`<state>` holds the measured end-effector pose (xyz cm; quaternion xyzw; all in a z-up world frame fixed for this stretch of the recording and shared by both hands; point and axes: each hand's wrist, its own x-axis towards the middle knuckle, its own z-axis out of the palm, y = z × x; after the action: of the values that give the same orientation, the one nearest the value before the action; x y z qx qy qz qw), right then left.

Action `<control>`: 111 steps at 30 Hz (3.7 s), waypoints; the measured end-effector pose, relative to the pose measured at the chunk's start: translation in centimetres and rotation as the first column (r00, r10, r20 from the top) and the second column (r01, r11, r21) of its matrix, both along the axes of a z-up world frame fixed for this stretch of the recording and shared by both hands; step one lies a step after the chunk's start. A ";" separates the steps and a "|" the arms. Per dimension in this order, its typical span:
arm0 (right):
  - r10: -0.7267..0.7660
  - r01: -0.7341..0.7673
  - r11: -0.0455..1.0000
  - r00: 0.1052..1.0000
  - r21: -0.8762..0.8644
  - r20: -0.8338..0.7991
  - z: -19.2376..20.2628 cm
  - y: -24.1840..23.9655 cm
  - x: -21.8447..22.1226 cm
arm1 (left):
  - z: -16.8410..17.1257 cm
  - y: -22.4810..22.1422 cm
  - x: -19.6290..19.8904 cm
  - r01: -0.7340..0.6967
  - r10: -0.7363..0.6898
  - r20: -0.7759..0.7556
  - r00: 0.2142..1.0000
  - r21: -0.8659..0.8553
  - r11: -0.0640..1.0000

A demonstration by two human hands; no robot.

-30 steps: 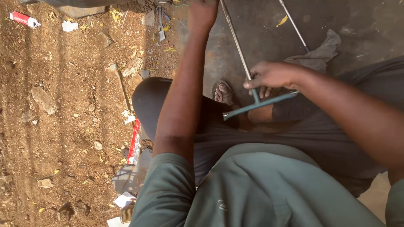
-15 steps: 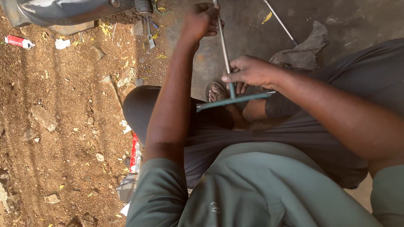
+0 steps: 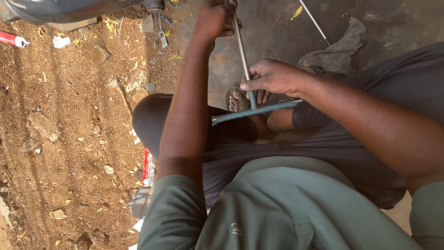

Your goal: Repairing or maintaining parts of a motorcycle engine or frame using hand tools.

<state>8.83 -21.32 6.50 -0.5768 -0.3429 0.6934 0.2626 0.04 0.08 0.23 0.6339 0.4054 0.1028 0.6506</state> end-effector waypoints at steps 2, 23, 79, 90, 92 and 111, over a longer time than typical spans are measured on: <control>-0.004 0.004 1.000 1.000 0.000 -0.008 -0.1 0.0 0.0 | 0.0 0.1 0.0 0.003 -0.003 -0.007 1.000 0.004 1.000; -0.218 0.243 0.970 0.835 -0.018 -0.505 3.0 -0.1 2.1 | 3.8 -0.2 -1.2 0.256 -0.149 0.273 0.950 -0.417 0.872; -0.807 0.578 0.402 0.590 0.711 -0.023 7.8 -7.8 -2.9 | -4.3 -1.4 6.6 -0.138 0.297 0.213 0.931 -0.549 0.824; -0.316 -0.497 0.804 0.108 0.327 0.943 9.8 -7.6 -4.6 | -2.3 -2.7 5.2 -0.264 0.387 0.147 0.910 -0.514 0.816; -0.317 -0.380 0.842 0.226 0.383 0.921 7.7 -7.4 -4.3 | -2.2 -2.5 5.1 -0.260 0.385 0.142 0.912 -0.527 0.809; -0.540 -0.609 0.616 0.136 0.500 0.831 11.0 -7.5 -5.2 | -1.2 -2.7 4.7 -0.288 0.410 0.156 0.899 -0.495 0.820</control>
<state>3.63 -28.87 17.52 -0.6849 -0.7023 -0.0957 0.1687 4.79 -2.59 -0.93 0.3573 0.4407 0.2030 0.7981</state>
